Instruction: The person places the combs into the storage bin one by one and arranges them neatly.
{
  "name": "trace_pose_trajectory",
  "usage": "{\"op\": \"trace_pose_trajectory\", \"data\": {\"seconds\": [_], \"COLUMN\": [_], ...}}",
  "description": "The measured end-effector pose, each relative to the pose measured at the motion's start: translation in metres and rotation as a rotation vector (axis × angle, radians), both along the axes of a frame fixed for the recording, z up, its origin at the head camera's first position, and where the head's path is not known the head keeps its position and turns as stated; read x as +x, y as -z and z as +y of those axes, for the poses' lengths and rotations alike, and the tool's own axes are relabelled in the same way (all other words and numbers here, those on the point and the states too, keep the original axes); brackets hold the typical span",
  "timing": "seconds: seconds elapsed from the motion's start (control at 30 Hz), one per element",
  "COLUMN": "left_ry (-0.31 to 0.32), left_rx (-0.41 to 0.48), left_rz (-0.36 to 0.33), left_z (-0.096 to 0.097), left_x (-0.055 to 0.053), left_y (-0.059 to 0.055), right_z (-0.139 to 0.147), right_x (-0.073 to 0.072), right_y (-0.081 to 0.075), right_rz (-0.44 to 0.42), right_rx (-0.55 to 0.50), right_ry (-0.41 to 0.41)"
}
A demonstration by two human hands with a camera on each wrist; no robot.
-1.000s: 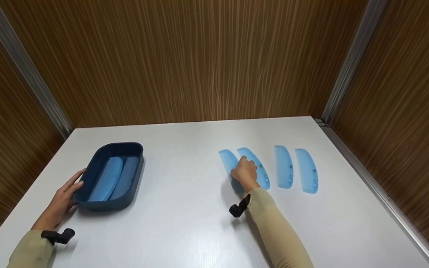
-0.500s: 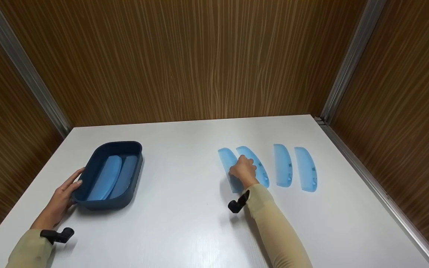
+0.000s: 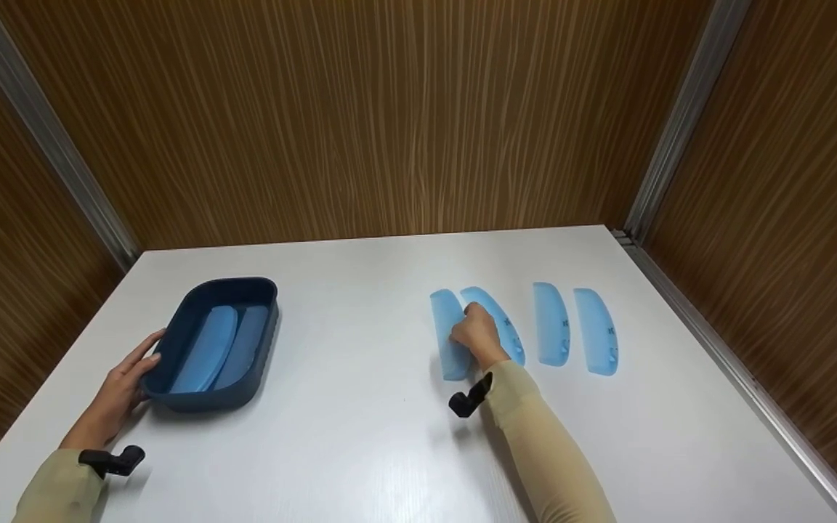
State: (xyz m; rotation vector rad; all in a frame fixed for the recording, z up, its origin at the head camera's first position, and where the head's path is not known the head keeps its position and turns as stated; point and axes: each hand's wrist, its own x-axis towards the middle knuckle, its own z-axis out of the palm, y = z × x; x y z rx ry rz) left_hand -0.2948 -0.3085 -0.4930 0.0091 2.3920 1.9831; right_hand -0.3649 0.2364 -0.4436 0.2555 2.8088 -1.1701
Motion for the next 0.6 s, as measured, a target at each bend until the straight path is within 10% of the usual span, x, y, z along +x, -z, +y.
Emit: {"op": "trace_pose_trajectory", "data": {"seconds": [0.6], "left_ry": [0.002], "left_rx": [0.004], "left_rz": [0.021], "left_z": [0.0006], "left_x": [0.0002], "left_y": [0.0003], "right_z": [0.0052], "right_x": [0.0017], "right_y": [0.0099], "right_rz": [-0.013], "right_rx": [-0.333], "right_ry": [0.077]}}
